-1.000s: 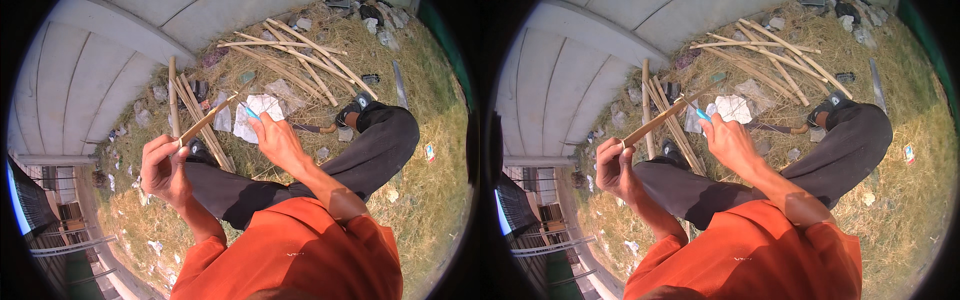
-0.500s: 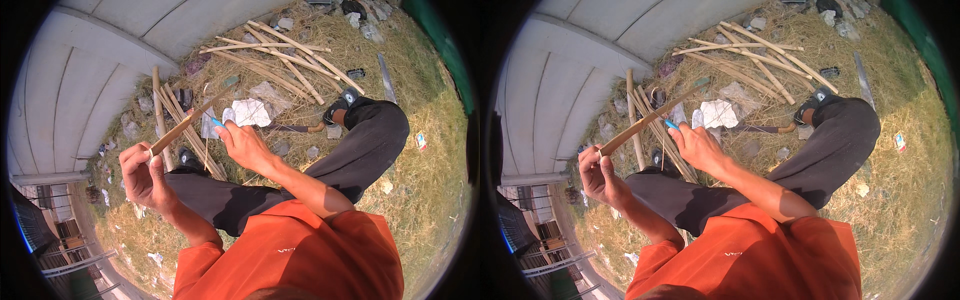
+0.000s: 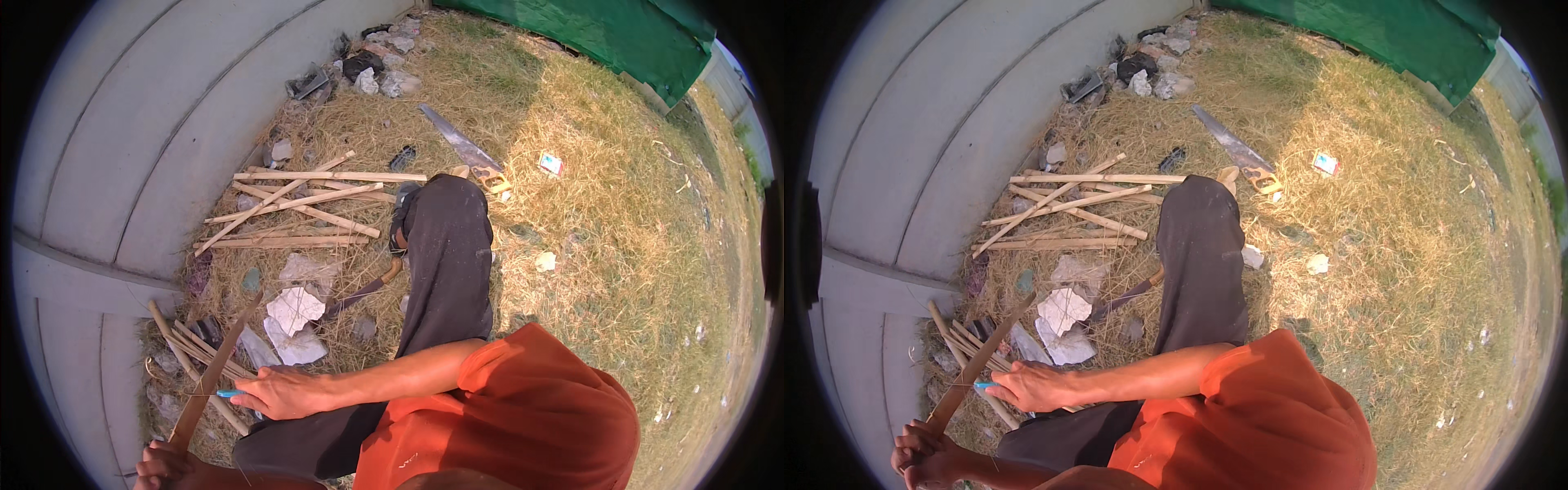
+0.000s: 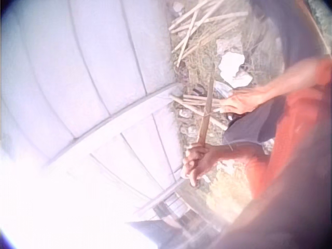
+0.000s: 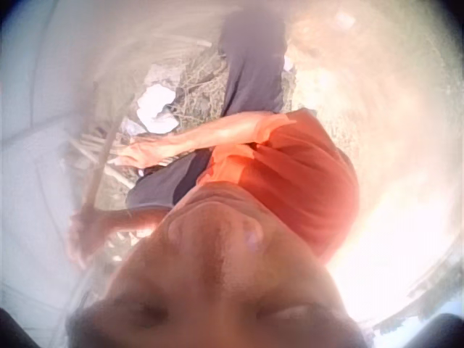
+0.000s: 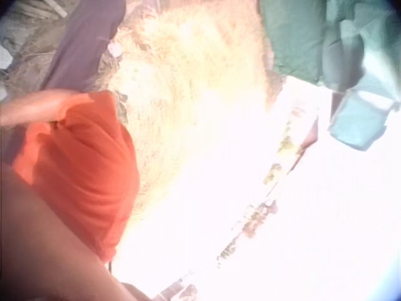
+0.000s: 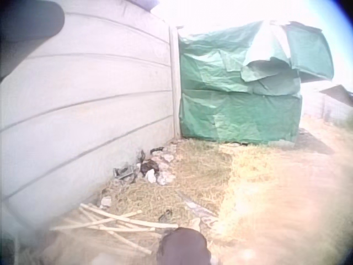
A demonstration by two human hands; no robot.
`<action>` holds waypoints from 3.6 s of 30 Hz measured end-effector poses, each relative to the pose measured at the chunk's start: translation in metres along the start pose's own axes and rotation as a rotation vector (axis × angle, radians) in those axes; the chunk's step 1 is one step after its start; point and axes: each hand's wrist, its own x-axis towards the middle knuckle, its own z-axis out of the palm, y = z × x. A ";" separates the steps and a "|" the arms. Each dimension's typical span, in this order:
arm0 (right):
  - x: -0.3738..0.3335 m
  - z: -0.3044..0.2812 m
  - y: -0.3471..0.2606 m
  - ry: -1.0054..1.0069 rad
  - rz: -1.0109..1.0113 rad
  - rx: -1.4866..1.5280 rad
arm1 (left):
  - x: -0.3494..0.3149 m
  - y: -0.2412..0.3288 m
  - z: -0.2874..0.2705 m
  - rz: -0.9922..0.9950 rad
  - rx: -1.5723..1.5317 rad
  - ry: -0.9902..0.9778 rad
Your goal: The person sits on the ground and uses a small knife to shave and smooth thin bamboo strips. They hold the strips in one hand and carefully scrape the surface with the knife in the other, occasionally rotating the strips to work on different sides.
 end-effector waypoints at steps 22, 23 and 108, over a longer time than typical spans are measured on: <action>-0.019 -0.009 -0.080 -0.193 -0.009 0.050 | 0.021 0.071 0.006 -0.082 -0.227 -0.648; -0.017 -0.005 -0.079 -0.183 -0.014 0.075 | 0.016 0.066 0.003 -0.095 -0.230 -0.644; -0.003 0.035 -0.084 -0.341 0.087 0.188 | 0.038 0.006 -0.065 0.334 -0.057 -0.605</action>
